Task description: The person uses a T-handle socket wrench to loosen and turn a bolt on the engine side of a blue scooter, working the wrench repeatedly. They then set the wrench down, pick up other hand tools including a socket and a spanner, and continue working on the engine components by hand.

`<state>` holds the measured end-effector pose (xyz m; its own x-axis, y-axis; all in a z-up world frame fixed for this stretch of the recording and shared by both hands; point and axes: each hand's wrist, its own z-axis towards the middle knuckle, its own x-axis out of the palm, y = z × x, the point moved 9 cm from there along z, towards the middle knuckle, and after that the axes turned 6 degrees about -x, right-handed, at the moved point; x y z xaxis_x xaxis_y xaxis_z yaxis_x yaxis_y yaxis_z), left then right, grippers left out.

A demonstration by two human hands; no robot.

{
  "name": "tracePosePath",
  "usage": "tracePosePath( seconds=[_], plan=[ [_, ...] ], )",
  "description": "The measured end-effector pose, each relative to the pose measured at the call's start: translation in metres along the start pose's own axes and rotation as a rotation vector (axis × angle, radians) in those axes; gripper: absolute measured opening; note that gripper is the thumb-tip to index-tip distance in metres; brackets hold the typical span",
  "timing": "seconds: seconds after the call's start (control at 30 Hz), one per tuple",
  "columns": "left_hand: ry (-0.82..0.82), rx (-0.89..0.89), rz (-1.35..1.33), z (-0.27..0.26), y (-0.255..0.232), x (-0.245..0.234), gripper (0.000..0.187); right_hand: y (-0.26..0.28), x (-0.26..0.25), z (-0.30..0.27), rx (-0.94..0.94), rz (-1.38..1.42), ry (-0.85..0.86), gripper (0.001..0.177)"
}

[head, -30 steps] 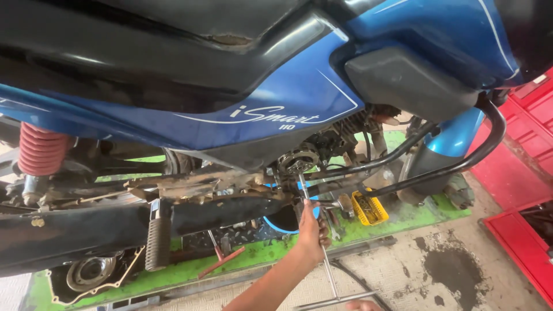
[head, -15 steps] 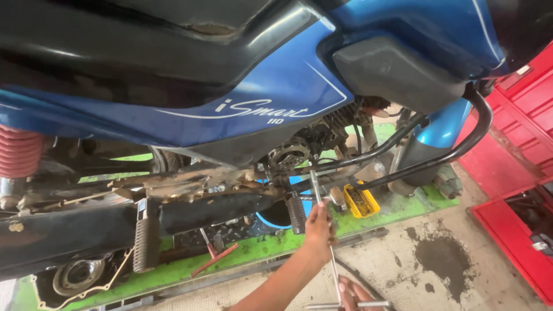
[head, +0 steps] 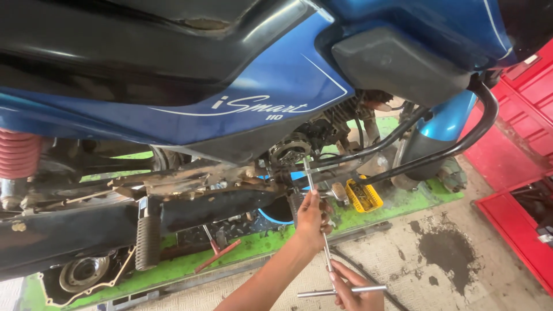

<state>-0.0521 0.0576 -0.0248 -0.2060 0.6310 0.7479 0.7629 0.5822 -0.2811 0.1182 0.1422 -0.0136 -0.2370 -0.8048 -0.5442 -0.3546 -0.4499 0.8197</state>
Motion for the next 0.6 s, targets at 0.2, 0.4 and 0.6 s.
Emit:
tracePosePath(
  seconds=[0.2, 0.4, 0.6],
  plan=[
    [0.009, -0.017, 0.031, 0.0, -0.003, 0.002, 0.017, 0.002, 0.0, 0.003, -0.034, 0.097, -0.029, 0.043],
    [0.039, -0.005, 0.008, -0.008, -0.007, 0.003, 0.018, 0.01, 0.001, 0.005, -0.143, -0.087, 0.017, 0.042],
    [0.0, -0.033, 0.023, -0.01, -0.007, 0.003, 0.018, 0.005, -0.004, 0.007, -0.035, 0.095, -0.023, 0.042]
  ],
)
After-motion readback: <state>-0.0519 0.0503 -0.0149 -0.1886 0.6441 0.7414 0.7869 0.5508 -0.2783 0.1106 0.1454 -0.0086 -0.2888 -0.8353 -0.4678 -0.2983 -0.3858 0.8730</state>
